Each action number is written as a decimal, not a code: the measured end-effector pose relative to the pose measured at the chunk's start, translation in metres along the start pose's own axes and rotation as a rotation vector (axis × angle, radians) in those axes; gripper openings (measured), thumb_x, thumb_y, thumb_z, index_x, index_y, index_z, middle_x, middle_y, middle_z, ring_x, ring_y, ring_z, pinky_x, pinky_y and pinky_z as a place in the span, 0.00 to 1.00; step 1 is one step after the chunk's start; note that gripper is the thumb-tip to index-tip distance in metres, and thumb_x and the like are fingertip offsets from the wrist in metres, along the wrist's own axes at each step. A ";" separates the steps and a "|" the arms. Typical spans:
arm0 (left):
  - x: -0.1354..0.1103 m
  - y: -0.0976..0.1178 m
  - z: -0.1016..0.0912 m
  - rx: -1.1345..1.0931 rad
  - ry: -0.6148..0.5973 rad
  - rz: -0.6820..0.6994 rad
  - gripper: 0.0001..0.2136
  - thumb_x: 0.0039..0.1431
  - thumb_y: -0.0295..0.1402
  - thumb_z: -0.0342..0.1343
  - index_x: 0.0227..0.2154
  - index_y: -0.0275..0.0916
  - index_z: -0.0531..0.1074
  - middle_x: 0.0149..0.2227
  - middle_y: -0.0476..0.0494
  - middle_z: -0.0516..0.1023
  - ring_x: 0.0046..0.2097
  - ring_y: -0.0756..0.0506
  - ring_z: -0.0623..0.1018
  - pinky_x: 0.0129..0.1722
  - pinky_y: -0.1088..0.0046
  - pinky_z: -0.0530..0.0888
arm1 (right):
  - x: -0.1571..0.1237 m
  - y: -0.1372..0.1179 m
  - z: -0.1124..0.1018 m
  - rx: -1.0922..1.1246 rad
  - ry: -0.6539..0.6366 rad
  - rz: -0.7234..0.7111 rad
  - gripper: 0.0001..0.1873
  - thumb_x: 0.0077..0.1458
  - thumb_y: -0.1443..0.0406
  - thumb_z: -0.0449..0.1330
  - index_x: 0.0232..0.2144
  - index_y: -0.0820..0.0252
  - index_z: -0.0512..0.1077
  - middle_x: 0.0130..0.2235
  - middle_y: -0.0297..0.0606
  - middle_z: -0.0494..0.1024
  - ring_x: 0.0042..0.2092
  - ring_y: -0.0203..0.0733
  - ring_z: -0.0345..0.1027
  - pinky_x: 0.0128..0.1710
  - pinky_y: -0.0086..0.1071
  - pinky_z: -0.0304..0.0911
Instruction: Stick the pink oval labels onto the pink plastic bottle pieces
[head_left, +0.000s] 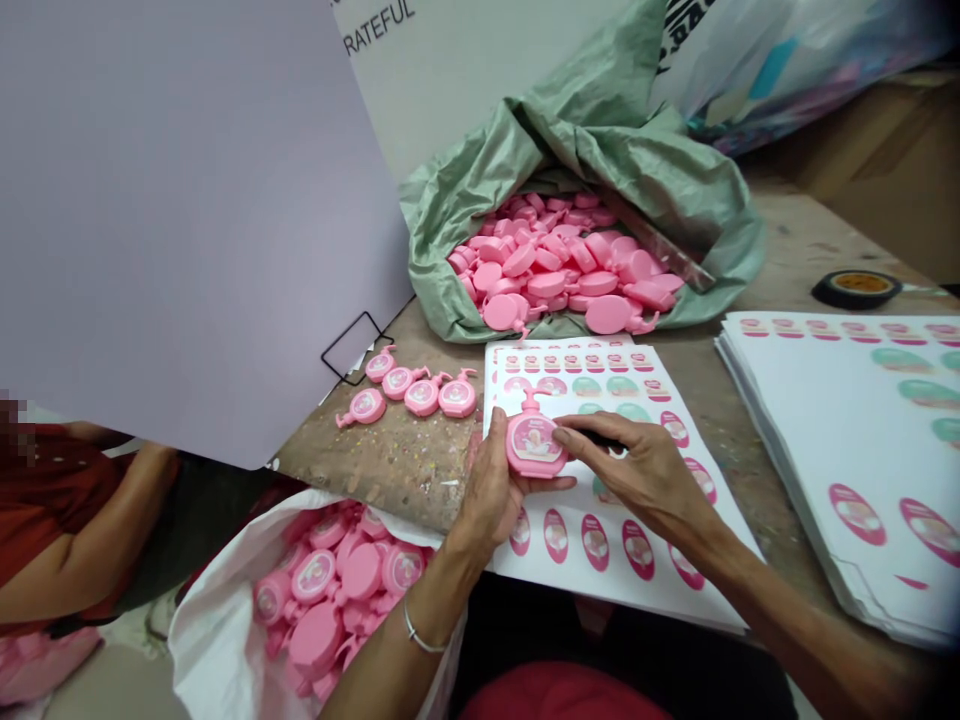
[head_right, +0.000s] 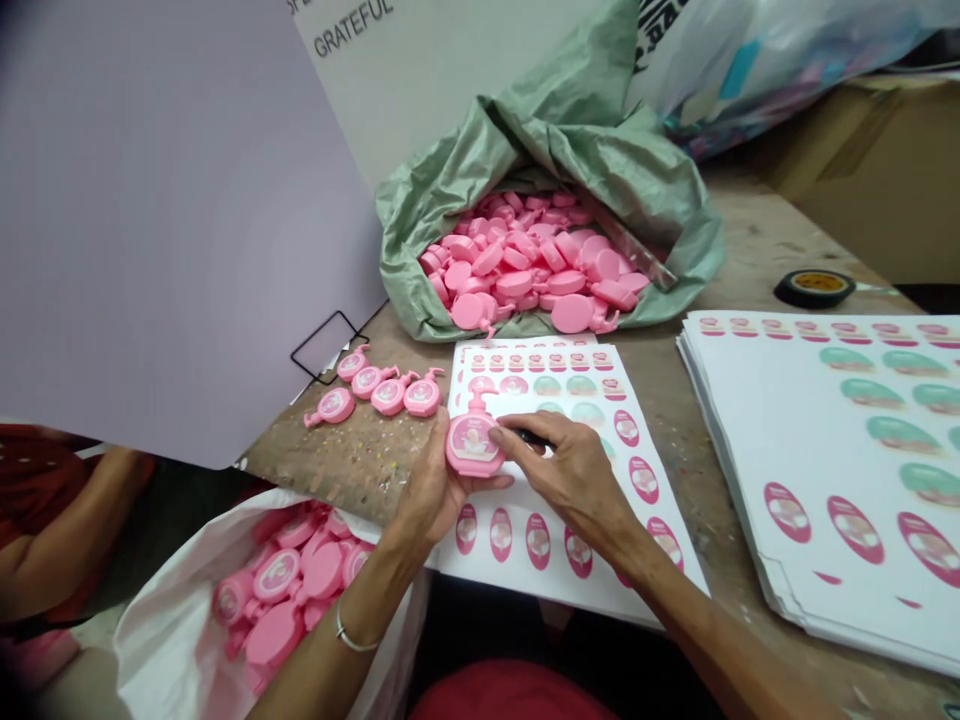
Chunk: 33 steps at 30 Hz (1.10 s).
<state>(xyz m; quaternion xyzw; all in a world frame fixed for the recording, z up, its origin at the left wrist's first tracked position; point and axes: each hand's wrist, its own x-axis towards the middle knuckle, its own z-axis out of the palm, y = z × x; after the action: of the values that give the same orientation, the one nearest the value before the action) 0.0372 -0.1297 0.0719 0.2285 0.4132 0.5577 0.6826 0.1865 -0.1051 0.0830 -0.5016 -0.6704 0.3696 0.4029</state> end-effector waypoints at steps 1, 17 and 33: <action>0.000 0.000 0.000 0.004 0.004 0.003 0.27 0.60 0.53 0.48 0.47 0.33 0.73 0.44 0.34 0.78 0.46 0.38 0.78 0.39 0.62 0.80 | 0.000 0.000 0.000 -0.001 0.000 0.003 0.15 0.51 0.52 0.62 0.34 0.54 0.79 0.36 0.37 0.81 0.34 0.43 0.73 0.35 0.36 0.68; 0.000 0.003 0.002 -0.007 0.042 0.016 0.26 0.62 0.51 0.47 0.50 0.33 0.71 0.47 0.34 0.77 0.49 0.38 0.77 0.42 0.60 0.79 | 0.001 -0.003 0.001 -0.018 -0.013 -0.008 0.17 0.52 0.52 0.61 0.35 0.57 0.79 0.37 0.39 0.81 0.35 0.44 0.74 0.35 0.35 0.69; 0.000 0.005 0.002 -0.023 -0.026 0.008 0.27 0.61 0.52 0.48 0.50 0.33 0.71 0.47 0.33 0.77 0.48 0.37 0.76 0.40 0.61 0.79 | 0.001 0.000 0.001 -0.036 0.009 -0.065 0.14 0.53 0.54 0.61 0.34 0.57 0.79 0.36 0.38 0.81 0.36 0.42 0.74 0.37 0.35 0.68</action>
<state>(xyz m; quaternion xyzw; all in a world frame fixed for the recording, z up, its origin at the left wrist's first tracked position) 0.0358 -0.1276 0.0771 0.2293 0.3970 0.5624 0.6882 0.1849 -0.1041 0.0830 -0.4881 -0.6911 0.3421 0.4087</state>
